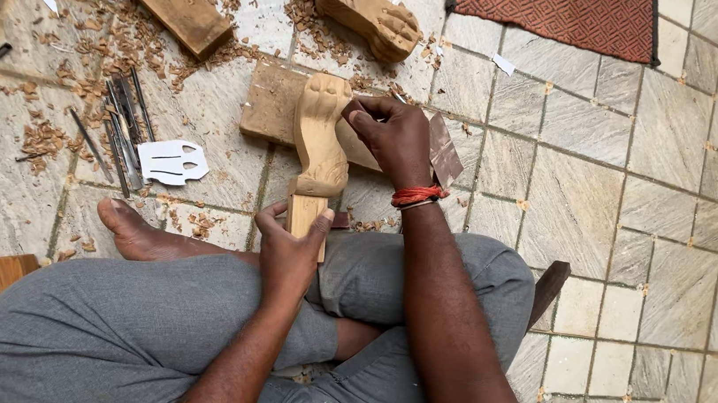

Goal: The person carves a wooden piece shaped like a hand using a small chisel and sandpaper. They sit cross-legged on the floor, holding the wood with one hand and using the chisel to refine details on the fingers and palm, then switching to sandpaper to smooth the surface.

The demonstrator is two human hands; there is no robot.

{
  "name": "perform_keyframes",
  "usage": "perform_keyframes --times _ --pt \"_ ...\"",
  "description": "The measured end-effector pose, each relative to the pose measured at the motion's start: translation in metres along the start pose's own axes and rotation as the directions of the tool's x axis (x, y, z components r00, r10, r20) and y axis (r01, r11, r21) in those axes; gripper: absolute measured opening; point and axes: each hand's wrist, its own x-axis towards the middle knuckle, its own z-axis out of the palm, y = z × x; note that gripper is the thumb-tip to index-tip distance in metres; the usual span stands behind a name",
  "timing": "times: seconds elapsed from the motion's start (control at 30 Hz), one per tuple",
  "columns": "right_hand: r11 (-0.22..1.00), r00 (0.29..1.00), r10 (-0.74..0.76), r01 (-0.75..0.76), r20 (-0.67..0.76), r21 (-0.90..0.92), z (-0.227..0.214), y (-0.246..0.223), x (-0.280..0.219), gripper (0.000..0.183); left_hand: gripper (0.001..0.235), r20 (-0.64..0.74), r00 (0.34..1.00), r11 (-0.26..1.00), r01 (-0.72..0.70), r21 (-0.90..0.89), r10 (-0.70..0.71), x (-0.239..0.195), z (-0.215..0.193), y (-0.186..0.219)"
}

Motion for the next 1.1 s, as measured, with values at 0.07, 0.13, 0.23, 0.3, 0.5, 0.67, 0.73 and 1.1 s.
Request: perform_keyframes --times 0.07,0.13,0.23,0.3,0.5,0.67,0.73,1.1 --pt "1.0 0.999 -0.025 0.026 -0.022 0.018 0.008 -0.003 0.001 0.025 0.073 0.019 0.999 0.997 -0.036 0.062 0.034 0.001 0.0 0.004" --pt "0.998 0.997 -0.053 0.055 -0.06 0.026 0.011 -0.005 0.0 0.023 0.074 0.044 0.999 0.996 -0.013 0.087 0.009 0.003 0.0 0.007" --pt "0.99 0.991 -0.113 0.106 -0.073 -0.088 0.014 -0.008 -0.001 0.017 0.076 0.052 0.999 0.996 0.01 0.092 -0.014 0.004 0.001 0.007" --pt "0.979 0.986 -0.148 0.135 -0.078 -0.151 0.018 -0.009 -0.002 0.016 0.075 0.031 0.997 0.995 -0.07 0.076 0.068 0.003 0.001 0.004" --pt "0.934 0.964 -0.242 0.199 -0.115 -0.296 0.031 -0.012 -0.003 0.011 0.078 0.023 0.999 0.992 -0.044 0.116 0.042 0.003 0.002 0.003" --pt "0.918 0.984 -0.163 0.127 -0.067 -0.376 0.038 -0.017 -0.005 0.011 0.078 0.004 0.995 0.984 -0.099 0.148 0.1 0.003 0.001 0.0" --pt "0.928 0.992 -0.124 0.108 -0.024 -0.357 0.034 -0.02 -0.002 0.011 0.082 0.061 0.998 0.994 0.018 0.111 -0.025 0.004 0.001 0.0" --pt "0.94 0.997 -0.076 0.062 -0.028 -0.336 0.03 -0.027 -0.001 0.009 0.084 0.026 0.995 0.975 -0.1 0.2 0.097 0.004 0.004 -0.004"
